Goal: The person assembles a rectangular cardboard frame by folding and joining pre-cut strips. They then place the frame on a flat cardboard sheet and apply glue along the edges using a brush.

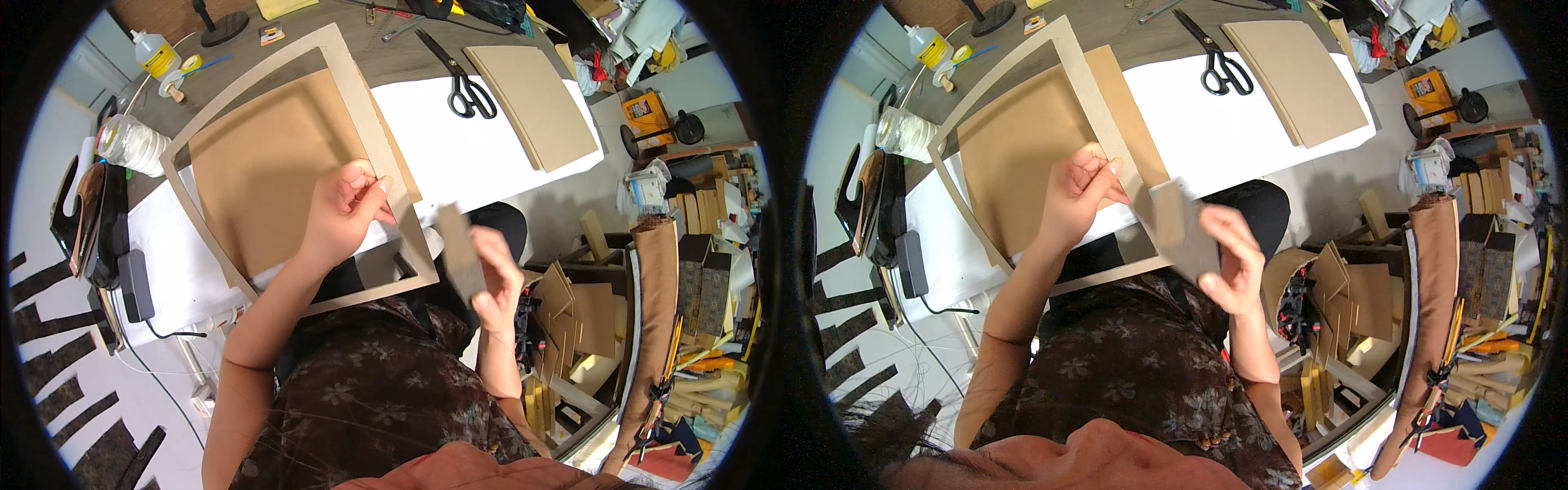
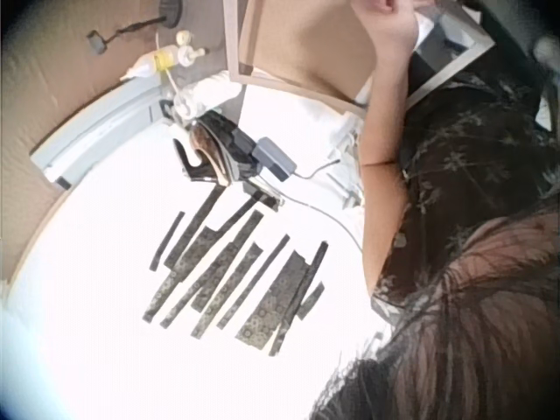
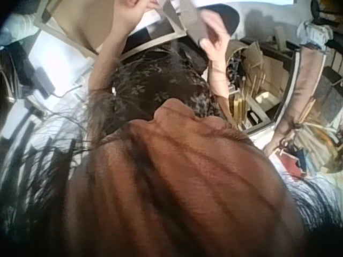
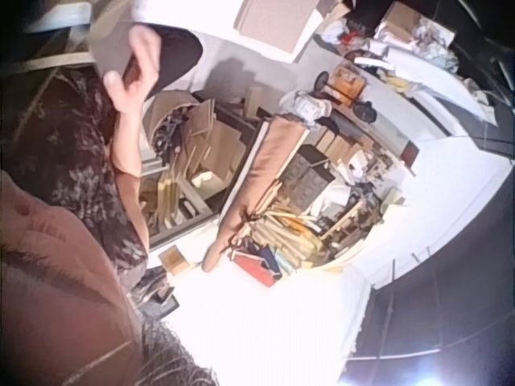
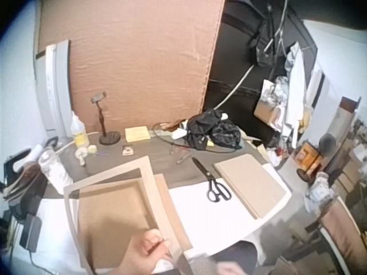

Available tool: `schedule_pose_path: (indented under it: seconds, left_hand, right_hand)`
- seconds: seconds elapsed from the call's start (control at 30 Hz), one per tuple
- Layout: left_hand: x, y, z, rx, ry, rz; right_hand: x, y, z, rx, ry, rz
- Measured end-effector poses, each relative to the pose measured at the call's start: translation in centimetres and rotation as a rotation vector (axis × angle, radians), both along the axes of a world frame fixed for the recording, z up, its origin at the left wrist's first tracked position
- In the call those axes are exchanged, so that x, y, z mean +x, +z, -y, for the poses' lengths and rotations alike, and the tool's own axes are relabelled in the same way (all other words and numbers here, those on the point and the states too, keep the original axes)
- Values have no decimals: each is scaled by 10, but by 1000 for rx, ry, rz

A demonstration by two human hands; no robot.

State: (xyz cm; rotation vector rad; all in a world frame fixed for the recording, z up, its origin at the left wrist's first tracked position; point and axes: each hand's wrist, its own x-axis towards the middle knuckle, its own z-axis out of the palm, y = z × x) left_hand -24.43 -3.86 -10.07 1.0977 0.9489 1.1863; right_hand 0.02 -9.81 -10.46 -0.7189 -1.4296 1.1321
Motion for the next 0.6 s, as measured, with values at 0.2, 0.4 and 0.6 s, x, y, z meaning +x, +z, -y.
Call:
schedule_pose_path:
  seconds: [0.2, 0.4, 0.6]
  left_hand:
    - [11, 10, 13, 27, -49, 80]
    - [13, 16, 20, 9, -96, 107]
    - [13, 13, 19, 42, -154, 121]
  right_hand:
    - [-15, 1, -32, 183, -294, 577]
    - [-24, 5, -41, 301, -255, 560]
    - [-26, 13, -46, 497, -303, 641]
